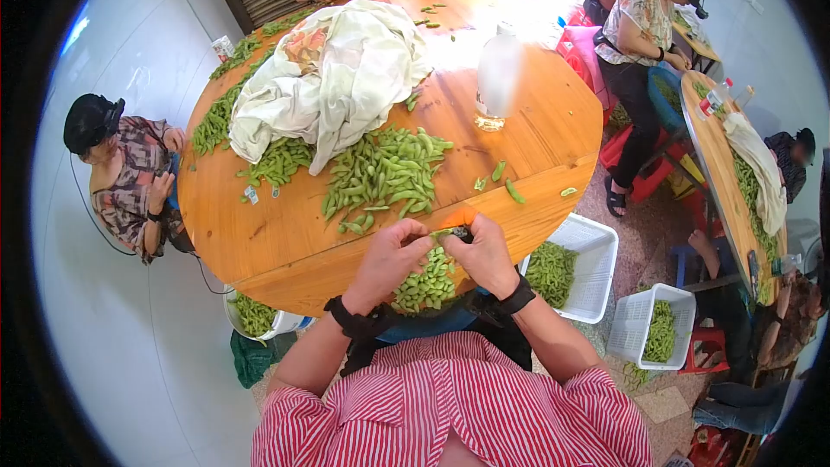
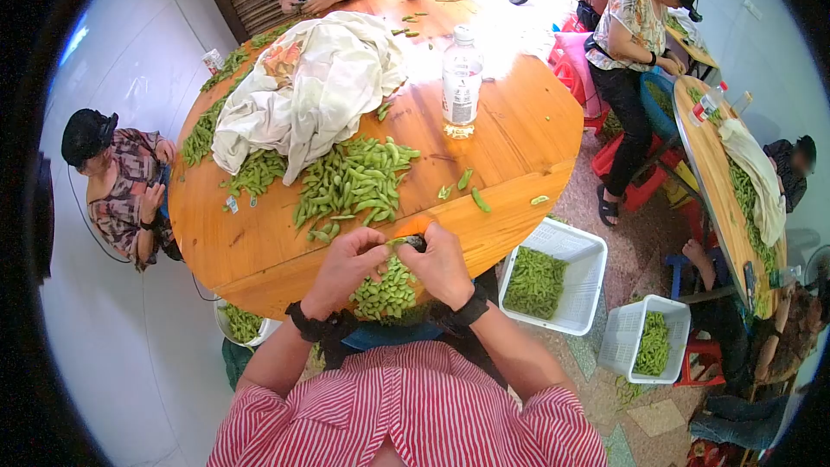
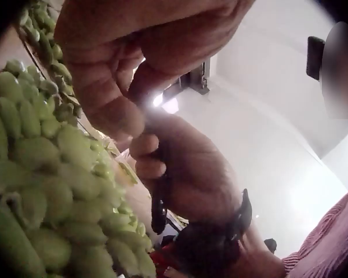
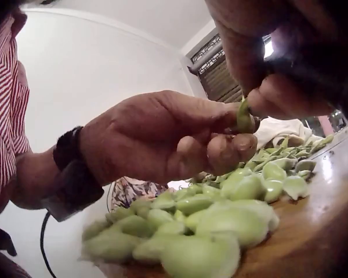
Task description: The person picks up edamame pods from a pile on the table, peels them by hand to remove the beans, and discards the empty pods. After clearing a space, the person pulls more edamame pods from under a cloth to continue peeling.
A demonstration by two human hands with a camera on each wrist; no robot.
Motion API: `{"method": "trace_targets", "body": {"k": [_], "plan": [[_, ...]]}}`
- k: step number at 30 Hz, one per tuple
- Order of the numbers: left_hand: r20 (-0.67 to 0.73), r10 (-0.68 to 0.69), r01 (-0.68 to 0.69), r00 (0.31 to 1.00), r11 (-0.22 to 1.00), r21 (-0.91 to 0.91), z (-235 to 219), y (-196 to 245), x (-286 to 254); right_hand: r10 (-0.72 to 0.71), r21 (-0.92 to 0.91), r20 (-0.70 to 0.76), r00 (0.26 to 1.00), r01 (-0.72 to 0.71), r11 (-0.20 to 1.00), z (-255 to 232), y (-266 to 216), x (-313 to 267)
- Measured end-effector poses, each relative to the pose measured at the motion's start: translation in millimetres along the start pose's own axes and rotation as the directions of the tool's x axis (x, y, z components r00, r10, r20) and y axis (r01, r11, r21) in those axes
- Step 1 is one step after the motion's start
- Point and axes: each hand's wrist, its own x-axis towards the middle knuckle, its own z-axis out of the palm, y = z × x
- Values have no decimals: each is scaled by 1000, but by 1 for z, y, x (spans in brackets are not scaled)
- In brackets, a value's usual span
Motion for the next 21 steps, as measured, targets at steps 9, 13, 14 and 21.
{"method": "trace_targets", "body": {"k": [9,13,14,21], "plan": [[88,-55,74,995,969,-235,-2,8,-2,71,159,51,996,-78,984,-6,-6,0],[145,-87,128,986,945,-301,-9,2,2,146,442,199,969,-222,869,-8,-6,2],[150,-85,128,985,942,-310,-10,2,2,146,442,199,969,-222,869,-8,-7,2],[125,-95,123,988,963,-240,-7,3,2,-44,-69,47,998,48,996,-3,-19,-5]]}}
